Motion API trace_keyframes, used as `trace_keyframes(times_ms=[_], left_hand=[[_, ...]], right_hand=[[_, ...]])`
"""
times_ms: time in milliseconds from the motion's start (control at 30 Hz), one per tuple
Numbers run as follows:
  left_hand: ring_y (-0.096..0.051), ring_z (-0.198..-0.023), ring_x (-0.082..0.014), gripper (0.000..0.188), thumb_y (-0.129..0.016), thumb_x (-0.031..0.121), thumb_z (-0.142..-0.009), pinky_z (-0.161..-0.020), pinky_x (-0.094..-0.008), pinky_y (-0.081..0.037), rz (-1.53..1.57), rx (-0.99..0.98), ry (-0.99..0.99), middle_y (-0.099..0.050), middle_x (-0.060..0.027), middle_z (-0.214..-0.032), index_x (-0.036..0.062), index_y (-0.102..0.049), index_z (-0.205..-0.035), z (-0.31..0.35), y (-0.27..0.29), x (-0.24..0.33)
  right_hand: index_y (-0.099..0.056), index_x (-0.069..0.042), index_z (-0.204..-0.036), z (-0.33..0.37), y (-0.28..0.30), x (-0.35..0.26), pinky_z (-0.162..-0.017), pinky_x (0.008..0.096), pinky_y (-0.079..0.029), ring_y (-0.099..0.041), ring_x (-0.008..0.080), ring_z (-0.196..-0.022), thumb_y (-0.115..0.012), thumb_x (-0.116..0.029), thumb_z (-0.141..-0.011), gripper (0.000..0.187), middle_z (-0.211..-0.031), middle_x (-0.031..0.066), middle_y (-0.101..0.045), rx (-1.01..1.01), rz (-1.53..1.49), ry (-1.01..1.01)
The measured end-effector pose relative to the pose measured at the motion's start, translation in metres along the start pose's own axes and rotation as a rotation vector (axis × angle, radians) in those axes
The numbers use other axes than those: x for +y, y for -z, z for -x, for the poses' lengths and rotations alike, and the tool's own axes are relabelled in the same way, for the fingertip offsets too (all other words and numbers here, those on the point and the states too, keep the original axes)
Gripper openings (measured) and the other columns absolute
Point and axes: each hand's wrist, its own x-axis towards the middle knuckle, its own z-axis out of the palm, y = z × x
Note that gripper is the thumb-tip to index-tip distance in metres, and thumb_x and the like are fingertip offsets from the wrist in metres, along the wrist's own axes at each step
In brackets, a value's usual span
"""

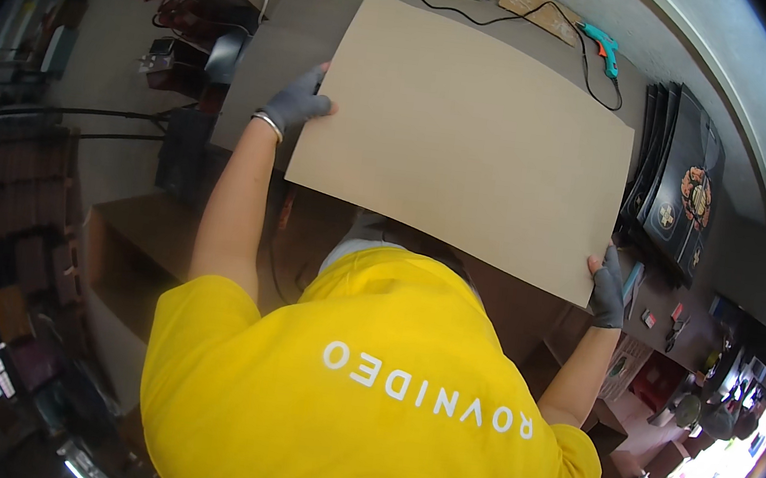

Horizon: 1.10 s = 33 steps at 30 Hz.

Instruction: Folding printed cardboard packaging sleeves on a workbench for preparation.

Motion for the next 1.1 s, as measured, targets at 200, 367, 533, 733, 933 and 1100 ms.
trace_keyframes(times_ms=[200, 367, 533, 733, 933, 1100], left_hand=[[-0.066, -0.092, -0.0320, 0.078, -0.065, 0.041, -0.083, -0.083, -0.0356, -0.051, -0.904, -0.108, -0.040, -0.065, -0.0206, -0.097, 0.0081, -0.040, -0.148, 0.013, -0.080, 0.107], [-0.053, -0.120, -0.0334, 0.058, -0.061, 0.053, -0.087, -0.101, -0.0476, -0.039, -0.989, -0.009, -0.474, -0.059, -0.0167, -0.125, 0.0209, -0.058, -0.136, -0.022, -0.136, 0.078], [-0.020, -0.146, -0.0443, 0.062, -0.059, 0.066, -0.083, -0.113, -0.0627, -0.016, -1.191, 0.063, -0.623, -0.035, -0.0152, -0.155, 0.0292, -0.059, -0.133, -0.058, -0.162, 0.012], [-0.015, -0.147, -0.0459, 0.069, -0.058, 0.071, -0.080, -0.109, -0.0682, -0.017, -1.275, 0.067, -0.542, -0.029, -0.0156, -0.159, 0.0330, -0.053, -0.137, -0.060, -0.171, -0.004], [-0.010, -0.148, -0.0461, 0.096, -0.059, 0.083, -0.068, -0.108, -0.0710, -0.015, -1.374, -0.046, -0.417, -0.020, -0.0166, -0.162, 0.0352, -0.041, -0.149, -0.059, -0.174, 0.005], [0.001, -0.149, -0.0487, 0.142, -0.069, 0.090, -0.042, -0.105, -0.0750, -0.011, -1.590, -0.376, -0.275, -0.002, -0.0198, -0.165, 0.0339, -0.009, -0.159, -0.055, -0.165, 0.039]], right_hand=[[-0.036, 0.000, -0.148, 0.021, -0.026, -0.032, -0.105, 0.0303, -0.039, -0.050, 0.0186, -0.124, -0.049, -0.006, -0.095, 0.055, -0.137, 0.0103, -0.052, 0.016, -0.035, 0.095], [-0.045, -0.001, -0.141, 0.001, -0.034, -0.040, -0.105, 0.0319, -0.039, -0.050, 0.0169, -0.122, -0.060, -0.033, -0.098, 0.056, -0.132, 0.0084, -0.054, 0.003, 0.146, 0.340], [-0.052, -0.008, -0.134, -0.042, -0.031, 0.004, -0.096, 0.0351, -0.047, -0.056, 0.0194, -0.114, -0.055, -0.061, -0.094, 0.067, -0.125, 0.0046, -0.059, -0.143, -0.946, 0.233], [-0.050, -0.012, -0.137, -0.052, -0.076, -0.015, -0.092, 0.0356, -0.052, -0.057, 0.0209, -0.113, -0.051, -0.059, -0.096, 0.062, -0.125, 0.0050, -0.058, -0.085, -1.003, 0.092], [-0.048, -0.009, -0.138, -0.071, -0.123, -0.010, -0.104, 0.0394, -0.044, -0.049, 0.0304, -0.129, -0.057, -0.050, -0.095, 0.060, -0.146, 0.0157, -0.043, 0.093, -0.344, 0.489], [-0.045, -0.007, -0.139, -0.090, -0.166, -0.034, -0.115, 0.0442, -0.029, -0.034, 0.0361, -0.142, -0.071, -0.039, -0.088, 0.066, -0.147, 0.0235, -0.041, 0.157, 0.295, 0.692]])
